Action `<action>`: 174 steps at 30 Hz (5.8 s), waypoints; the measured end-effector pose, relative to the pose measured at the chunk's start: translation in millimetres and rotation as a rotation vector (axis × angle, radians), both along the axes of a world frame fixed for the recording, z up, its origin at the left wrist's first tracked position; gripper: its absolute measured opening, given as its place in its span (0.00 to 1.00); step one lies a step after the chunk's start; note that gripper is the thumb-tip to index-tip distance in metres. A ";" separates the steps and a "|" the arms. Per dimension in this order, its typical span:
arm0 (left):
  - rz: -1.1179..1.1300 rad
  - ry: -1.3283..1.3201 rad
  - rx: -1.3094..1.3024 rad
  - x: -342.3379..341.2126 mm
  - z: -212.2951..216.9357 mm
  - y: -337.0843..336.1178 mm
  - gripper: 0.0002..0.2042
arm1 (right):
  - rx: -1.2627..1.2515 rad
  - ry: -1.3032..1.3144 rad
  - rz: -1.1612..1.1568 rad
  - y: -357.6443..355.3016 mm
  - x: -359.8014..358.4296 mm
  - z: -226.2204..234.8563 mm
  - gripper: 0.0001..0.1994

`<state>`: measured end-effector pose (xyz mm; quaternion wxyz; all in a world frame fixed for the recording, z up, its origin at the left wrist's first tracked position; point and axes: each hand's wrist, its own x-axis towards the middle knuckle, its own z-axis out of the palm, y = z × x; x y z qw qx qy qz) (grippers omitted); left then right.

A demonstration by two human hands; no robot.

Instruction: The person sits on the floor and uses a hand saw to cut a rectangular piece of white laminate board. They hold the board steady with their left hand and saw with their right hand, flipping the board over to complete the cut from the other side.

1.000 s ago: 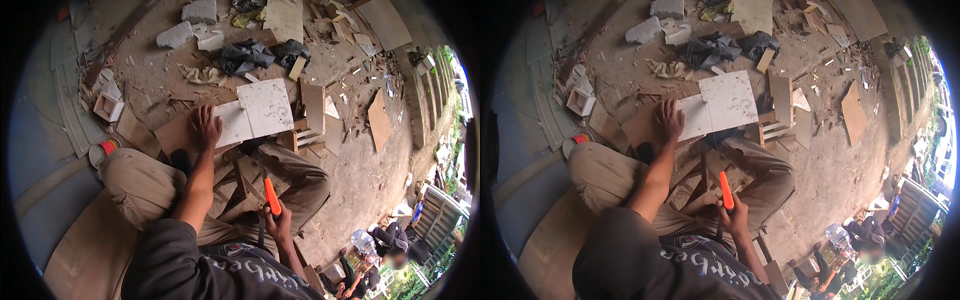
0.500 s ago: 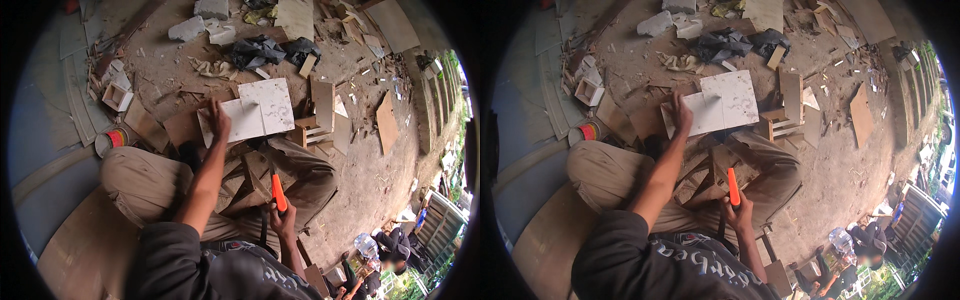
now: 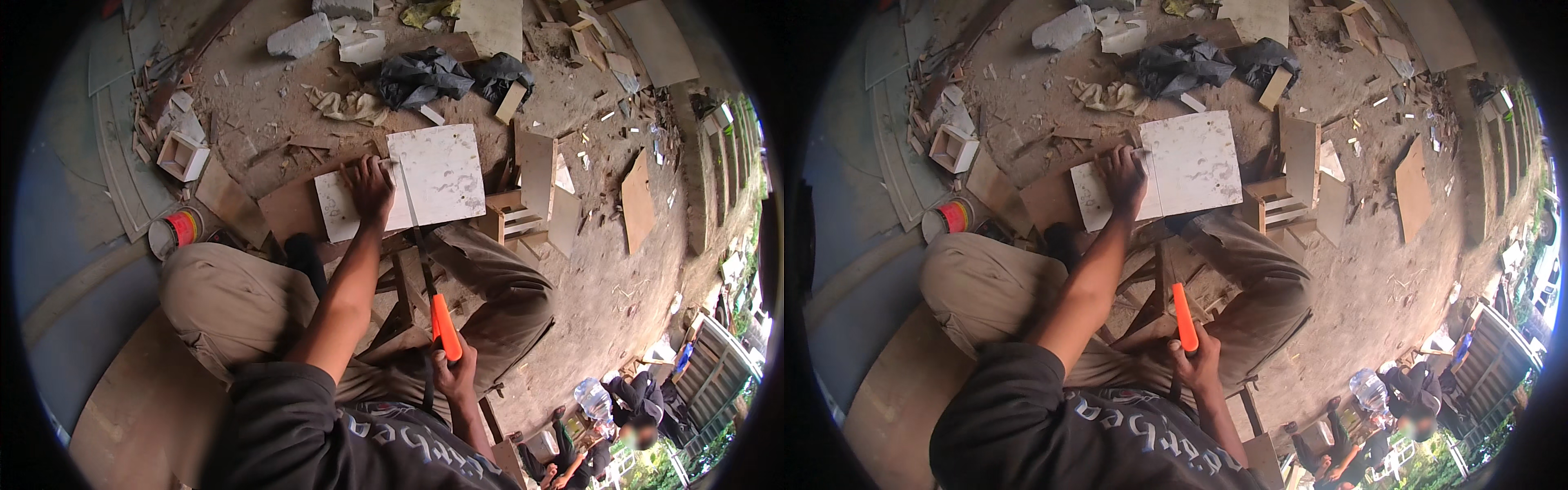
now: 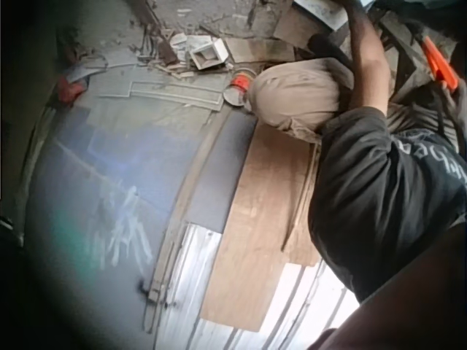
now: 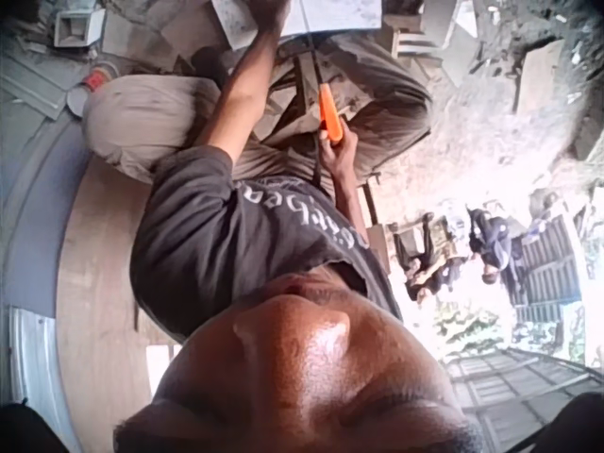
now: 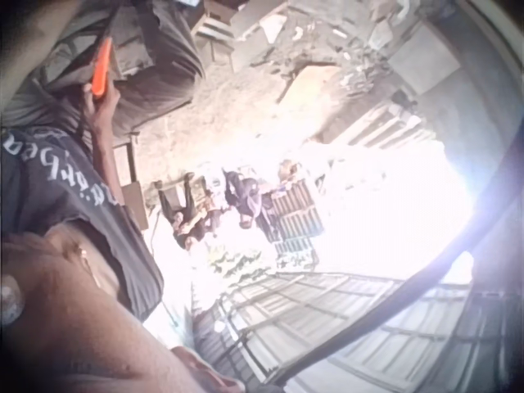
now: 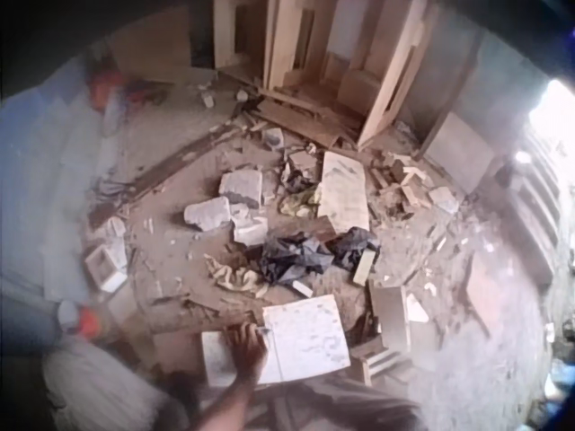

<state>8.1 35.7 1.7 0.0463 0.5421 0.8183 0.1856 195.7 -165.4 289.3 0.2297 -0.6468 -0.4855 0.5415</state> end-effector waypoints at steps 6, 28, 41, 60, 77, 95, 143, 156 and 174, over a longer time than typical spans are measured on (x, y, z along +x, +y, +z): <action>-0.043 0.086 -0.032 13.4 -10.2 18.7 0.11 | 0.004 -0.001 0.010 10.1 2.9 4.2 0.16; 0.124 0.048 -0.094 11.2 -5.8 23.3 0.07 | 0.046 -0.413 0.193 141.4 -22.4 73.0 0.10; 0.030 0.137 -0.103 10.3 -7.2 22.4 0.07 | 0.133 -0.263 0.190 203.9 -44.6 -80.6 0.16; -0.001 0.006 -0.030 12.7 -8.3 32.2 0.09 | -0.019 -0.362 0.073 110.2 -9.6 30.8 0.09; -0.010 0.013 -0.085 15.6 5.0 30.5 0.11 | 0.047 -0.304 0.121 246.8 -82.2 -170.6 0.20; 0.031 -0.131 -0.197 16.3 1.9 32.3 0.14 | -0.002 -0.328 0.193 210.1 -56.5 -102.9 0.14; 0.042 0.017 0.035 18.0 -16.6 26.6 0.11 | 0.258 -0.279 0.118 138.8 -44.5 -158.3 0.16; -0.046 -0.043 0.057 13.5 -4.3 30.6 0.10 | 0.190 0.038 -0.115 117.8 -57.7 -174.1 0.18; -0.140 -0.409 0.049 -33.0 8.7 44.1 0.26 | -0.119 0.066 -0.072 152.7 -80.6 -143.0 0.17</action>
